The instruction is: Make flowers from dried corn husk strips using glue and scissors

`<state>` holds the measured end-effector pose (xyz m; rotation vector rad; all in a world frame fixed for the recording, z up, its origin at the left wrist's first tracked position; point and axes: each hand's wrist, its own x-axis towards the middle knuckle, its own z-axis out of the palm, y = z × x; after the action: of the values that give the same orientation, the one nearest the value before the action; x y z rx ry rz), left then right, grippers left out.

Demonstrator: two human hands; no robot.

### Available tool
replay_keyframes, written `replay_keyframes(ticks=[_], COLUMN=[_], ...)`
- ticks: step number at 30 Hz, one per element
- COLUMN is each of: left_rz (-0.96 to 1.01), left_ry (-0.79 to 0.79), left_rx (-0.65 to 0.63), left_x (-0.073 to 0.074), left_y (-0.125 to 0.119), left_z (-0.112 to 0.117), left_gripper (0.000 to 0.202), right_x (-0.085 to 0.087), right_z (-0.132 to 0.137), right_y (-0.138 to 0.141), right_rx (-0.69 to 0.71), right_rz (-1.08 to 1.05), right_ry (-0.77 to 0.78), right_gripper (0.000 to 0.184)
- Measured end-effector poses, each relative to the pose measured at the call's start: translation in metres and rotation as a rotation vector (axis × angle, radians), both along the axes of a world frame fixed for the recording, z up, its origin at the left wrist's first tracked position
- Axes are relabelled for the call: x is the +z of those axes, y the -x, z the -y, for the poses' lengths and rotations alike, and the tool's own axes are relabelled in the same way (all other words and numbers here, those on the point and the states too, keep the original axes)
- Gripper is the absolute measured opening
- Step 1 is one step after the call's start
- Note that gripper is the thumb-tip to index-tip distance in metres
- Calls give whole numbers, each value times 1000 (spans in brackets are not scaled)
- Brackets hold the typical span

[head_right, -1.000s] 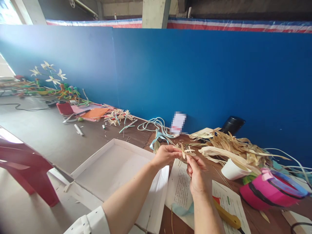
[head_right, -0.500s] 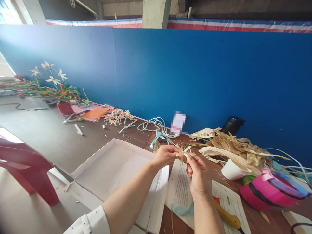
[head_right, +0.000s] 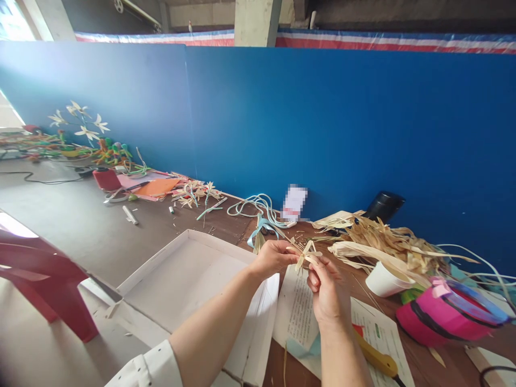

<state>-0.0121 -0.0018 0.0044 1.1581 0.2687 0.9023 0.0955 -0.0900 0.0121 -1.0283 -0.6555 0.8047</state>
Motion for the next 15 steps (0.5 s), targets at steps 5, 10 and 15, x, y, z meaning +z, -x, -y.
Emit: replay_keyframes(ticks=[5, 10, 15], left_rz=[0, 9, 33], left_ry=[-5, -16, -9], left_rx=[6, 31, 33], left_x=[1, 0, 2], left_y=[1, 1, 2], left_z=[0, 0, 1], left_gripper=[50, 51, 56], right_x=[1, -1, -1], right_z=[1, 0, -1], right_y=[0, -1, 0], right_rx=[-5, -50, -71], right_rz=[21, 64, 86], right_ry=[2, -11, -8], right_gripper=[24, 24, 24])
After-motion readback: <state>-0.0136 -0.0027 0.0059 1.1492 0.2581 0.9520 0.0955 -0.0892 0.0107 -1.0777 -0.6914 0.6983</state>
